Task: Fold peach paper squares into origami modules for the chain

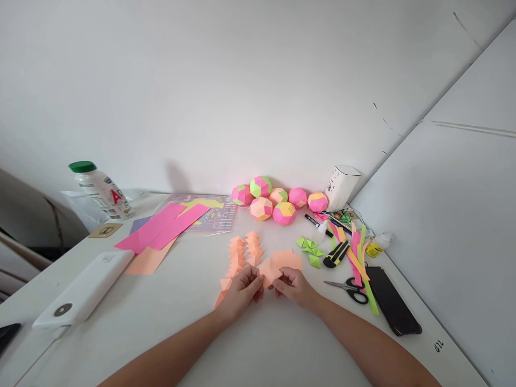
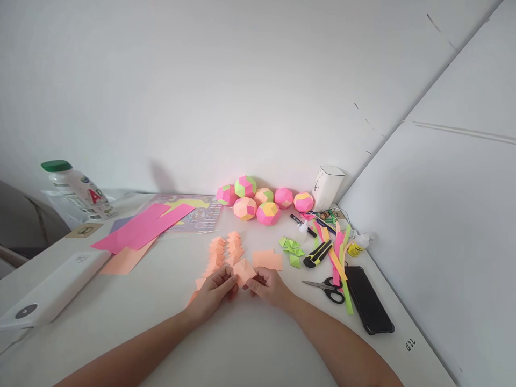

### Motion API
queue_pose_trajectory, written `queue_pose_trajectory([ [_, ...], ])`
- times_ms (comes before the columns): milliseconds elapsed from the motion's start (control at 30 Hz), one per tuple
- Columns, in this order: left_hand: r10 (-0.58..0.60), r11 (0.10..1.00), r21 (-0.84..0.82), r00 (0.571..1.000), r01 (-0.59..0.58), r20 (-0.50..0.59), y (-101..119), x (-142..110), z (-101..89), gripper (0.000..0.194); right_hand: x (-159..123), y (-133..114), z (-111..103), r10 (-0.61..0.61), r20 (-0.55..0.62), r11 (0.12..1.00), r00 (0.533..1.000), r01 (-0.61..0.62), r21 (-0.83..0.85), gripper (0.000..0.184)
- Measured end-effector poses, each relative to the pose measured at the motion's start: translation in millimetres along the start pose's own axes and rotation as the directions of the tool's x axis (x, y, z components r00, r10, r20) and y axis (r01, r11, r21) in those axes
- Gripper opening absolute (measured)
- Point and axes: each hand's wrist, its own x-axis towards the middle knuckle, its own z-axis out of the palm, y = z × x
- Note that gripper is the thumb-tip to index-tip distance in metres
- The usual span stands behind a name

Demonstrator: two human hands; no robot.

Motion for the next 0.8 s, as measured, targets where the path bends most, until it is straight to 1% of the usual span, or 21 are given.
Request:
queue_pose_trajectory([
  [100,-0.034,0.998,0.046,0.999,0.032,0.038,2.7,-2.2,0.9,0.033,0.4,-1.5,-1.3,-0.001,-0.031,1.0,1.0,0.001,-0.016,0.027],
  [200,-0.013,0.998,0.068,0.999,0.011,0.037,4.1,-2.8,1.7,0.03,-0.3,-1.9,-2.3,-0.003,-0.008,1.0,1.0,0.003,-0.012,0.025],
  [300,0.017,1.0,0.026,1.0,-0.017,0.007,3.0,-1.1,2.9,0.026,-0.7,-0.8,-2.8,-0.003,0.0,1.0,1.0,0.003,-0.016,0.025],
  [433,0.054,0.997,-0.058,0.998,-0.056,-0.028,0.6,1.3,4.1,0.032,1.1,1.8,-2.8,-0.025,-0.015,0.999,1.0,0.025,0.024,0.024],
  [500,0.061,0.997,-0.055,0.998,-0.061,-0.003,-0.4,1.7,3.7,0.032,2.4,3.1,-2.8,-0.021,-0.024,0.999,0.999,0.022,0.039,0.026],
  [633,0.05,0.999,0.007,0.996,-0.051,0.068,-1.9,0.8,2.4,0.028,3.8,4.4,-3.5,-0.011,-0.066,0.996,0.998,0.016,0.087,0.029],
  [800,0.02,0.998,0.055,0.996,-0.024,0.083,-0.8,-0.7,2.8,0.032,3.5,5.7,-4.6,0.004,-0.053,0.996,0.999,0.001,0.091,0.028],
])
